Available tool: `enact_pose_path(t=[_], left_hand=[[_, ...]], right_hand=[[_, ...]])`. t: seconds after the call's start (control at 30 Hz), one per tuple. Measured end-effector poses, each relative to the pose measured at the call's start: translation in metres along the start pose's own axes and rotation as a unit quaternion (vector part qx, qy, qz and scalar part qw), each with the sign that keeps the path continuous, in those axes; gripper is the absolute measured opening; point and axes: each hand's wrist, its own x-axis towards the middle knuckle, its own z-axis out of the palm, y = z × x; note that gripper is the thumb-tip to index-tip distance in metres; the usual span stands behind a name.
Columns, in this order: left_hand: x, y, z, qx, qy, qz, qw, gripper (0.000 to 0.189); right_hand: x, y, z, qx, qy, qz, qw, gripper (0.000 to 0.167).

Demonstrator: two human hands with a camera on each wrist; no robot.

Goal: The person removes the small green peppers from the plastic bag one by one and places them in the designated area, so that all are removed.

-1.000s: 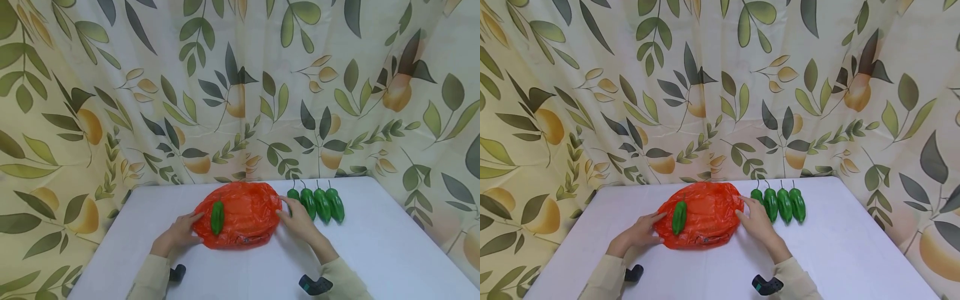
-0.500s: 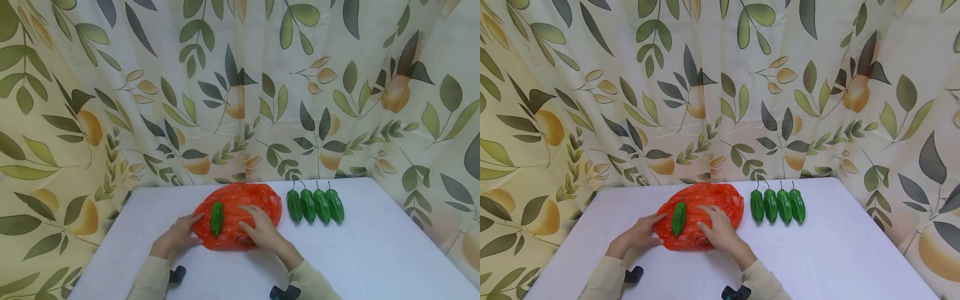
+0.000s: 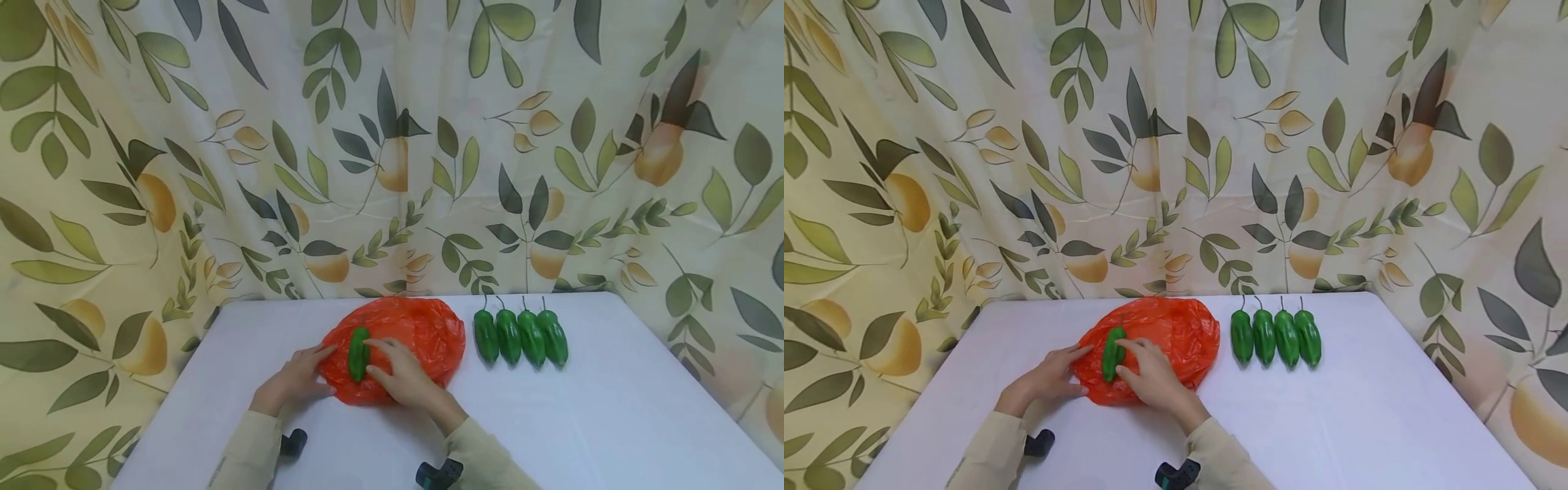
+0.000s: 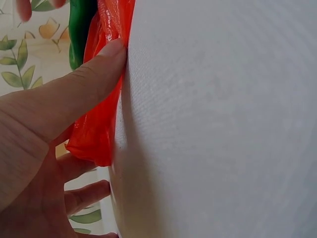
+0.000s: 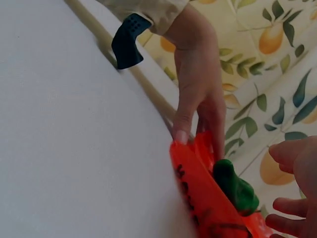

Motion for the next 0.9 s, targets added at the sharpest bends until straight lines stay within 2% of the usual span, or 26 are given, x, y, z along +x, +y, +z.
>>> enact_pose_path(t=[0.17, 0.43, 0.9], left_hand=[[0.0, 0.002, 0.0, 0.012, -0.003, 0.007, 0.9999, 0.085], [-0.001, 0.003, -0.003, 0.017, 0.001, 0.0, 0.9998, 0.085], [-0.001, 0.003, -0.001, 0.027, 0.001, 0.006, 0.9996, 0.085]], right_hand=[[0.006, -0.001, 0.009, 0.003, -0.001, 0.011, 0.9999, 0.053], [0.015, 0.002, 0.02, 0.019, 0.007, 0.014, 0.9997, 0.054], [0.016, 0.011, 0.034, 0.015, 0.004, 0.029, 0.9994, 0.055]])
